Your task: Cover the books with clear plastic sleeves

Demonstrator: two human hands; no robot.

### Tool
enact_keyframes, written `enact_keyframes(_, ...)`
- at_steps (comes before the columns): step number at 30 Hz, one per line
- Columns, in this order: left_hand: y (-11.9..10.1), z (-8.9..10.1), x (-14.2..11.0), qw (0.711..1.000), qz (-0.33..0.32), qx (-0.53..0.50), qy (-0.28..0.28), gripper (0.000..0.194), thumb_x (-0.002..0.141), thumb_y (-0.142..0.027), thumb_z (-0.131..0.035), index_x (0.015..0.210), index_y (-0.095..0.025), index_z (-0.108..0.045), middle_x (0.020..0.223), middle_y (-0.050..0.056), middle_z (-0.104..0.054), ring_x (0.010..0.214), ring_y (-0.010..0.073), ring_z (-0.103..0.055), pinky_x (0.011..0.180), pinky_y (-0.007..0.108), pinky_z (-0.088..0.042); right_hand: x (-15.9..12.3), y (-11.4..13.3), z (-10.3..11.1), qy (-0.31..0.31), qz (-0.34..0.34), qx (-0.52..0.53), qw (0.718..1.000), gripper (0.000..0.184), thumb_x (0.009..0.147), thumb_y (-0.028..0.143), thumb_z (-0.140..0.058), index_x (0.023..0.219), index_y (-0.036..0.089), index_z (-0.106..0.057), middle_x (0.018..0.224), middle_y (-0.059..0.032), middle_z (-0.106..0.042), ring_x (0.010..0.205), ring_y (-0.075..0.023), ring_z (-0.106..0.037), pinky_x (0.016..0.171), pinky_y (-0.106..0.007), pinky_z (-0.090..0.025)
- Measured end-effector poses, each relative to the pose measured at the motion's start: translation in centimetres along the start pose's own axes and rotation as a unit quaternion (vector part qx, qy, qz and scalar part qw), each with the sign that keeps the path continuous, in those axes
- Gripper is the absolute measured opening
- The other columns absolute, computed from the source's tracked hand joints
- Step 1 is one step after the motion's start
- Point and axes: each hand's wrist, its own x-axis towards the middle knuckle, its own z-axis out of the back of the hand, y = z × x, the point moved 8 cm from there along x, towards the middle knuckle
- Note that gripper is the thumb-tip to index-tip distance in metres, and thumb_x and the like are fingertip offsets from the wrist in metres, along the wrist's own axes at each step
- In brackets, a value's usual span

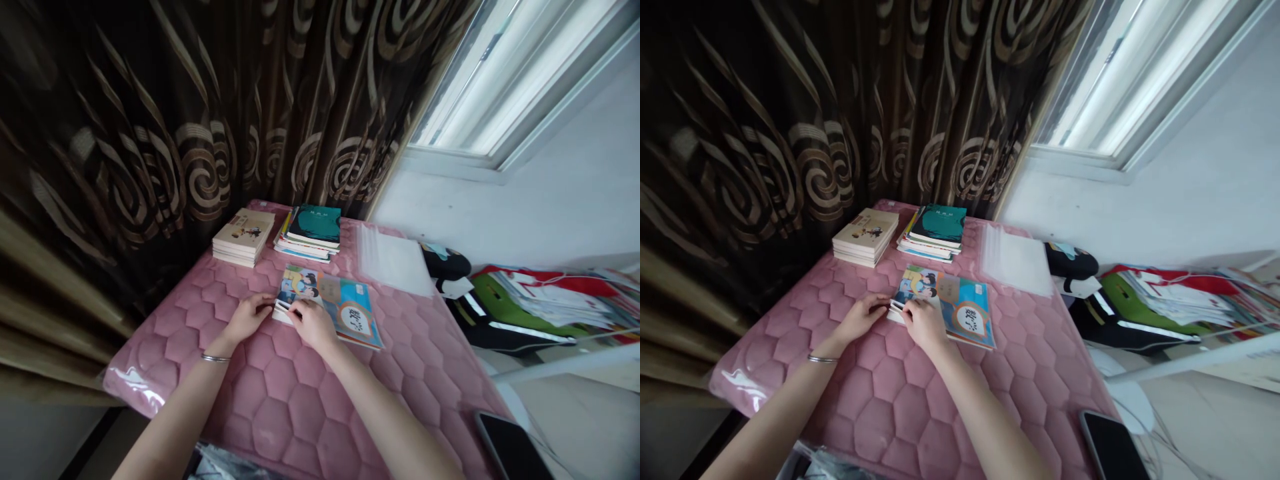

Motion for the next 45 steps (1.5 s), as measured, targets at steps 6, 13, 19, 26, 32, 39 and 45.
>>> enact_keyframes(6,0.3,0.0,-0.2,1.0,-0.008,-0.026,0.012,0.048,0.066,-0.007,-0.061,0.113,-0.019,-0.055,0.115,0.008,-0.068,0.112,0.0209,-0.063,0.098,0.038,-0.049,0.2,-0.3,0.3,0.008,-0.023,0.007,1.0,0.008,0.087,0.023,-0.062,0.08,0.023,-0.064,0.082,0.0004,-0.071,0.081,-0.015,-0.065,0.069,-0.022,-0.041)
enact_keyframes(13,-0.5,0.1,-0.1,0.997,-0.013,0.07,0.004,0.039,0.073,-0.018,-0.068,0.111,-0.022,-0.059,0.113,0.006,-0.071,0.11,0.0227,-0.064,0.103,0.041,-0.044,-0.6,0.5,-0.3,0.002,0.018,-0.035,0.999,0.009,0.088,0.024,-0.059,0.08,0.023,-0.063,0.082,-0.0017,-0.067,0.086,-0.0167,-0.062,0.07,-0.023,-0.042)
enact_keyframes(19,-0.6,-0.2,-0.2,0.999,-0.011,0.036,0.014,0.029,0.082,-0.027,-0.061,0.111,-0.023,-0.059,0.113,0.005,-0.071,0.108,0.0204,-0.065,0.097,0.036,-0.049,-1.1,1.2,-0.3,0.028,0.056,-0.05,0.997,0.008,0.085,0.029,-0.065,0.087,0.024,-0.061,0.089,-0.0039,-0.066,0.091,-0.02,-0.059,0.077,-0.027,-0.044)
enact_keyframes(26,-0.8,0.1,0.1,0.996,-0.032,0.085,-0.004,0.025,0.089,-0.026,-0.047,0.106,-0.023,-0.064,0.109,0.004,-0.072,0.102,0.019,-0.066,0.092,0.033,-0.05,-0.9,0.2,-0.6,0.032,0.022,-0.028,0.999,0.004,0.088,0.023,-0.062,0.086,0.022,-0.058,0.081,-0.0021,-0.066,0.083,-0.0186,-0.061,0.071,-0.026,-0.045)
enact_keyframes(32,-2.2,0.3,-0.5,0.988,-0.047,0.148,-0.017,0.028,0.091,-0.026,-0.043,0.105,-0.024,-0.067,0.108,0.004,-0.072,0.104,0.0209,-0.064,0.096,0.037,-0.046,-2.6,-0.2,0.1,0.011,0.052,0.031,0.998,0.018,0.082,0.021,-0.069,0.098,0.021,-0.06,0.097,-0.0047,-0.068,0.096,-0.0211,-0.061,0.083,-0.031,-0.048)
enact_keyframes(39,-6.7,-7.4,-1.3,0.9,-0.175,0.392,0.073,0.016,0.082,-0.026,-0.066,0.097,-0.022,-0.068,0.109,0.007,-0.069,0.106,0.0248,-0.059,0.095,0.042,-0.042,-5.2,-3.4,1.0,-0.049,0.033,0.073,0.996,0.01,0.083,0.014,-0.064,0.089,0.021,-0.067,0.106,-0.0061,-0.07,0.1,-0.022,-0.06,0.089,-0.037,-0.05)
enact_keyframes(45,-6.9,-7.2,-1.0,0.883,-0.193,0.425,0.052,0.013,0.089,-0.023,-0.058,0.085,-0.022,-0.071,0.1,0.004,-0.072,0.096,0.0208,-0.061,0.09,0.04,-0.041,-7.4,-6.4,2.4,-0.076,0.026,0.085,0.993,0.008,0.084,0.017,-0.065,0.084,0.023,-0.07,0.107,-0.0043,-0.071,0.103,-0.022,-0.062,0.091,-0.038,-0.05)
